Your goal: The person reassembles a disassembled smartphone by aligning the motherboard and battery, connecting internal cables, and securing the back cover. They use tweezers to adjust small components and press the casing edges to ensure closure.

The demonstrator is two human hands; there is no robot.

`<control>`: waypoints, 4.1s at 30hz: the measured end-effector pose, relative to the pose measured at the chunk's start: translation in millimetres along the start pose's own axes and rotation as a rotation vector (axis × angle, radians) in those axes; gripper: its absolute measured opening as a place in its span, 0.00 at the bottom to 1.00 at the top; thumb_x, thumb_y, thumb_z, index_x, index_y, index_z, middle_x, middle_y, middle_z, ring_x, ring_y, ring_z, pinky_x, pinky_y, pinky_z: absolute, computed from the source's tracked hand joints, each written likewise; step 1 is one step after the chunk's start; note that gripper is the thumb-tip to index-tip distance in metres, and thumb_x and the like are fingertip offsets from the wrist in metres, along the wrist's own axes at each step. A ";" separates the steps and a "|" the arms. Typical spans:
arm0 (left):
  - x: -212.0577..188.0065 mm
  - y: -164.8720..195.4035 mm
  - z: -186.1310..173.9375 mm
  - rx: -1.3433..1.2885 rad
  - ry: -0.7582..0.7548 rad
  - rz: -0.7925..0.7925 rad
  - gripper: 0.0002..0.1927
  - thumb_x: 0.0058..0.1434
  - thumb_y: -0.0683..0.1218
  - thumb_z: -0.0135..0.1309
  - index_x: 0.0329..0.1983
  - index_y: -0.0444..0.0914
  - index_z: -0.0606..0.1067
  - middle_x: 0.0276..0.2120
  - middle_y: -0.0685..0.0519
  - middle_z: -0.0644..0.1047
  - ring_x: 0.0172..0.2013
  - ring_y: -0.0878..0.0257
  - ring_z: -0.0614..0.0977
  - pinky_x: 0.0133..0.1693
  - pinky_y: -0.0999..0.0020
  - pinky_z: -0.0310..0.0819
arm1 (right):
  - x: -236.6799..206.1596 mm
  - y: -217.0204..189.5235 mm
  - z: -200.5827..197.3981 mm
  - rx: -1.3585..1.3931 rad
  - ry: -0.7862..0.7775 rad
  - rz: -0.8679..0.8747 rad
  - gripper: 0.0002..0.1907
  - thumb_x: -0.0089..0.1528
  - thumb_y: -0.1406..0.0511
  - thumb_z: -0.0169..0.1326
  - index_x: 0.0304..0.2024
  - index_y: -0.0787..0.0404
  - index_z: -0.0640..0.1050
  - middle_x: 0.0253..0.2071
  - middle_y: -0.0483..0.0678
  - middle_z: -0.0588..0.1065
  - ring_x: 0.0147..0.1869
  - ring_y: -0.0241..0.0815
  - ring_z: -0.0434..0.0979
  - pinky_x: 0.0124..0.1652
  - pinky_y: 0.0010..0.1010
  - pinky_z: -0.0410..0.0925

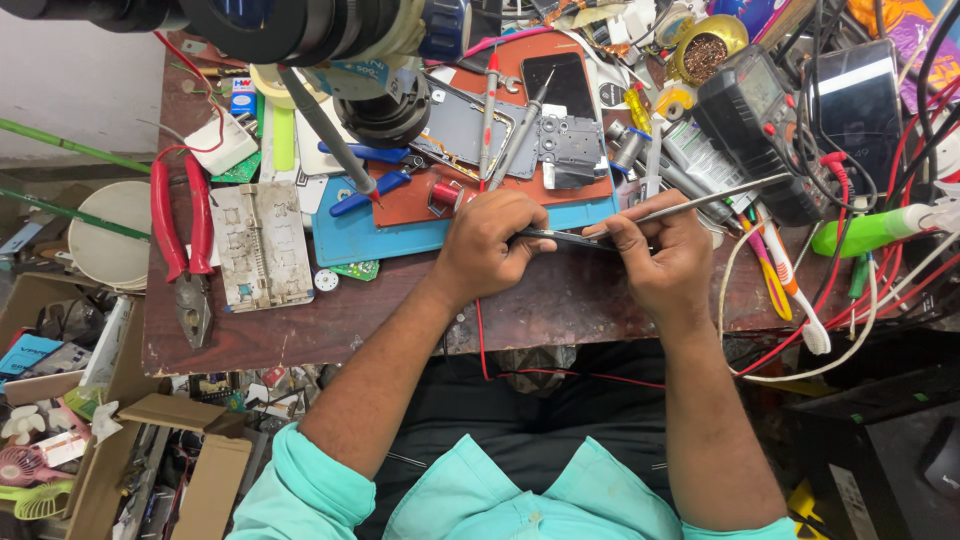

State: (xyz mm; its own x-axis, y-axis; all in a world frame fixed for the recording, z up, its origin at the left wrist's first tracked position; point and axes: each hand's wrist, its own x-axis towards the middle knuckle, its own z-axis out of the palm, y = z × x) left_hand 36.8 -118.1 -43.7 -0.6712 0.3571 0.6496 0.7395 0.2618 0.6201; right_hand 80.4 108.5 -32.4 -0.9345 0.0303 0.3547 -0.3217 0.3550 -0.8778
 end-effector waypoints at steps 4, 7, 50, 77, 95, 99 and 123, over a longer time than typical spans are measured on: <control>-0.3 1.5 -0.7 -0.004 -0.004 -0.011 0.13 0.54 0.44 0.68 0.33 0.36 0.73 0.27 0.50 0.75 0.31 0.52 0.77 0.36 0.58 0.69 | -1.1 -0.9 0.6 0.019 -0.002 0.002 0.08 0.71 0.67 0.58 0.42 0.64 0.72 0.35 0.48 0.82 0.35 0.25 0.74 0.37 0.17 0.65; -0.4 2.8 -1.1 -0.012 0.009 -0.002 0.14 0.54 0.44 0.68 0.33 0.36 0.73 0.28 0.50 0.75 0.32 0.52 0.77 0.36 0.58 0.69 | -1.1 -1.0 1.1 0.020 -0.001 0.013 0.08 0.71 0.67 0.58 0.41 0.64 0.72 0.35 0.48 0.83 0.34 0.25 0.74 0.37 0.17 0.65; -1.7 2.3 -1.9 -0.023 0.003 -0.002 0.13 0.53 0.42 0.68 0.33 0.36 0.74 0.27 0.50 0.76 0.31 0.52 0.78 0.36 0.58 0.69 | -2.1 2.8 0.5 0.044 -0.020 -0.011 0.08 0.71 0.68 0.58 0.43 0.64 0.71 0.37 0.49 0.82 0.39 0.27 0.78 0.40 0.17 0.68; -1.2 1.5 -1.1 -0.022 0.004 -0.013 0.13 0.52 0.42 0.69 0.33 0.37 0.74 0.27 0.50 0.75 0.31 0.53 0.78 0.36 0.58 0.69 | -0.7 2.7 0.2 0.008 -0.016 -0.012 0.08 0.70 0.68 0.58 0.42 0.64 0.72 0.36 0.49 0.82 0.39 0.27 0.78 0.40 0.17 0.68; -0.8 4.0 -2.5 -0.026 0.000 -0.036 0.13 0.53 0.43 0.68 0.32 0.36 0.74 0.26 0.50 0.75 0.30 0.52 0.77 0.35 0.59 0.68 | -3.0 10.6 1.9 0.148 -0.024 0.009 0.07 0.72 0.69 0.55 0.44 0.64 0.70 0.38 0.49 0.82 0.37 0.25 0.75 0.39 0.15 0.65; -0.2 2.6 -1.0 -0.036 0.007 -0.028 0.13 0.53 0.43 0.68 0.33 0.36 0.74 0.27 0.50 0.75 0.31 0.53 0.77 0.35 0.59 0.68 | -2.6 12.1 1.2 0.151 -0.017 0.039 0.07 0.72 0.69 0.56 0.44 0.64 0.70 0.37 0.50 0.82 0.33 0.24 0.70 0.35 0.14 0.61; -1.0 3.5 -1.5 -0.025 0.003 -0.042 0.13 0.53 0.43 0.68 0.33 0.37 0.74 0.27 0.51 0.75 0.30 0.53 0.78 0.35 0.59 0.69 | -2.0 10.1 -1.1 0.069 -0.027 0.013 0.08 0.71 0.68 0.57 0.43 0.63 0.71 0.37 0.48 0.82 0.36 0.24 0.74 0.38 0.15 0.64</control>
State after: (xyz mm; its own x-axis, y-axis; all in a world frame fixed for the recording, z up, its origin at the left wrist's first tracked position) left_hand 40.0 -118.9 -41.6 -0.7017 0.3436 0.6241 0.7092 0.2536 0.6578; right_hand 79.2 113.1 -41.6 -0.9422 0.0088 0.3349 -0.3182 0.2894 -0.9028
